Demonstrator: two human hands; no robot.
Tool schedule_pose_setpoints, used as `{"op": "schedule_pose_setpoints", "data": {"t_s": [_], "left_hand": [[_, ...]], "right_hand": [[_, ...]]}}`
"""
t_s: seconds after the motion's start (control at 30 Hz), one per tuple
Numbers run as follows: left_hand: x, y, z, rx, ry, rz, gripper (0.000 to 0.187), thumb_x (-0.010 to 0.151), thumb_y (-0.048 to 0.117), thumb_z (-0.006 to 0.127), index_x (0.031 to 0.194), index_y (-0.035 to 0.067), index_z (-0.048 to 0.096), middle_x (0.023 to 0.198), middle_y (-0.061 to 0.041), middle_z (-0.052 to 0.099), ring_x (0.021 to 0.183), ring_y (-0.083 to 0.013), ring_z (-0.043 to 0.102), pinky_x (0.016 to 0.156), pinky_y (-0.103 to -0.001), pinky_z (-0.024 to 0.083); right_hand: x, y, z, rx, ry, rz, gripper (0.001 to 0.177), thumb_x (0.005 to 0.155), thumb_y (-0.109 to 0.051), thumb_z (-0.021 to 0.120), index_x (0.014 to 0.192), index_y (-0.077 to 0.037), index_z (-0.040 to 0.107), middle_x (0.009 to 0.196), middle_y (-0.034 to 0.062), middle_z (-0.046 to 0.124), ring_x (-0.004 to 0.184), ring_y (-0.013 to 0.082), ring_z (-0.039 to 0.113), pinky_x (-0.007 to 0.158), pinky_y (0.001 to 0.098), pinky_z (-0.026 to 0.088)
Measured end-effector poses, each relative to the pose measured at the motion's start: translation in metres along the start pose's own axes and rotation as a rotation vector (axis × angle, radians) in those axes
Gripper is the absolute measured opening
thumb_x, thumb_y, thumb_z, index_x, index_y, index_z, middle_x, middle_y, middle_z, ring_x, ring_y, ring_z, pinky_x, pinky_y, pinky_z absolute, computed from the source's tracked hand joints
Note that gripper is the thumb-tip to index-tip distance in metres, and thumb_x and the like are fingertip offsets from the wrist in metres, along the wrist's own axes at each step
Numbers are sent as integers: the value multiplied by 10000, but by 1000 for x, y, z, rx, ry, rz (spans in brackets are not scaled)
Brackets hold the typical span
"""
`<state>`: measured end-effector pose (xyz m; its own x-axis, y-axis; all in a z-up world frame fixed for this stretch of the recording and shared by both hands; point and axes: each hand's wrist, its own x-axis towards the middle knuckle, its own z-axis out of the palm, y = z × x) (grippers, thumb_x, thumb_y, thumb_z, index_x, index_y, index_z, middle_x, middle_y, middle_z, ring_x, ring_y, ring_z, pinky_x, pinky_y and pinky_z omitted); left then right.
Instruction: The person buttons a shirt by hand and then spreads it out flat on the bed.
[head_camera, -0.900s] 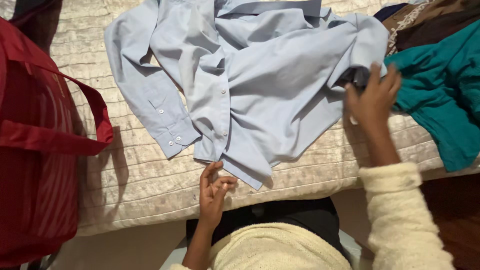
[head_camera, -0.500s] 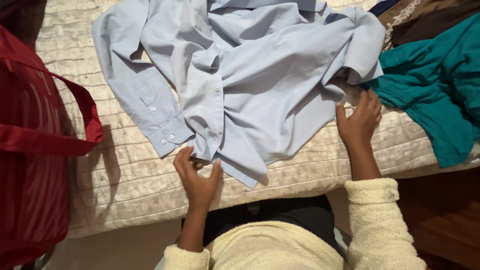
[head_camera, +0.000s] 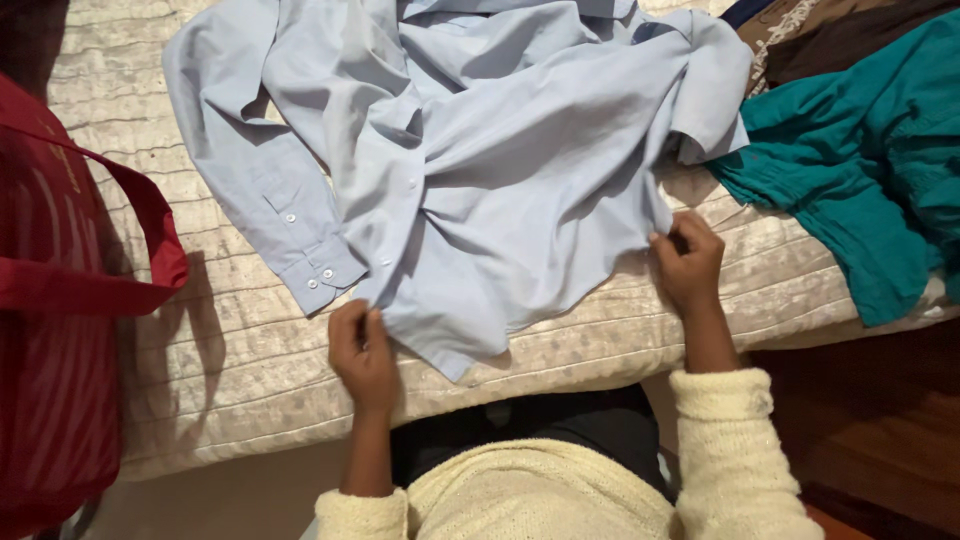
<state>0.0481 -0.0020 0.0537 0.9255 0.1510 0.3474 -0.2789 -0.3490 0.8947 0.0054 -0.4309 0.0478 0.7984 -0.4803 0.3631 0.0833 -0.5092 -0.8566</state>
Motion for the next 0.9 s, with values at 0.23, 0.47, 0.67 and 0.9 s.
{"op": "schedule_pose_setpoints", "data": {"t_s": [0.23, 0.47, 0.67, 0.9], "left_hand": [[-6, -38, -13, -430, 223, -254, 213, 1108, 147, 586, 1277, 20, 558, 1130, -63, 612, 994, -132, 573, 869, -284, 499], [-2, -5, -3, 129, -49, 107, 425, 844, 87, 781, 1196, -26, 570, 1050, -139, 590, 939, -219, 591, 816, -359, 504], [-4, 1, 3, 76, -70, 123, 211, 928, 54, 702, 1107, -27, 625, 1002, -116, 657, 902, -181, 661, 795, -312, 534], [-6, -15, 2, -40, -18, 8, 125, 997, 69, 667, 1053, -39, 641, 883, -68, 640, 795, -102, 563, 718, -266, 483]], "right_hand": [[-39, 33, -14, 328, -50, 81, 68, 955, -40, 665, 938, 25, 669, 896, 29, 591, 781, 93, 514, 690, 244, 411], [14, 70, -9, 780, 168, 348, 296, 1076, -145, 615, 1321, -47, 480, 1122, 64, 632, 896, 101, 610, 759, 216, 520], [71, 75, 8, 778, 247, 308, 625, 1003, -136, 733, 1462, -99, 310, 1226, 91, 623, 984, 167, 620, 797, 300, 514], [89, 43, 19, 466, 183, 204, 575, 969, -100, 787, 1444, -29, 470, 1264, 88, 684, 1090, 156, 658, 939, 295, 541]]}}
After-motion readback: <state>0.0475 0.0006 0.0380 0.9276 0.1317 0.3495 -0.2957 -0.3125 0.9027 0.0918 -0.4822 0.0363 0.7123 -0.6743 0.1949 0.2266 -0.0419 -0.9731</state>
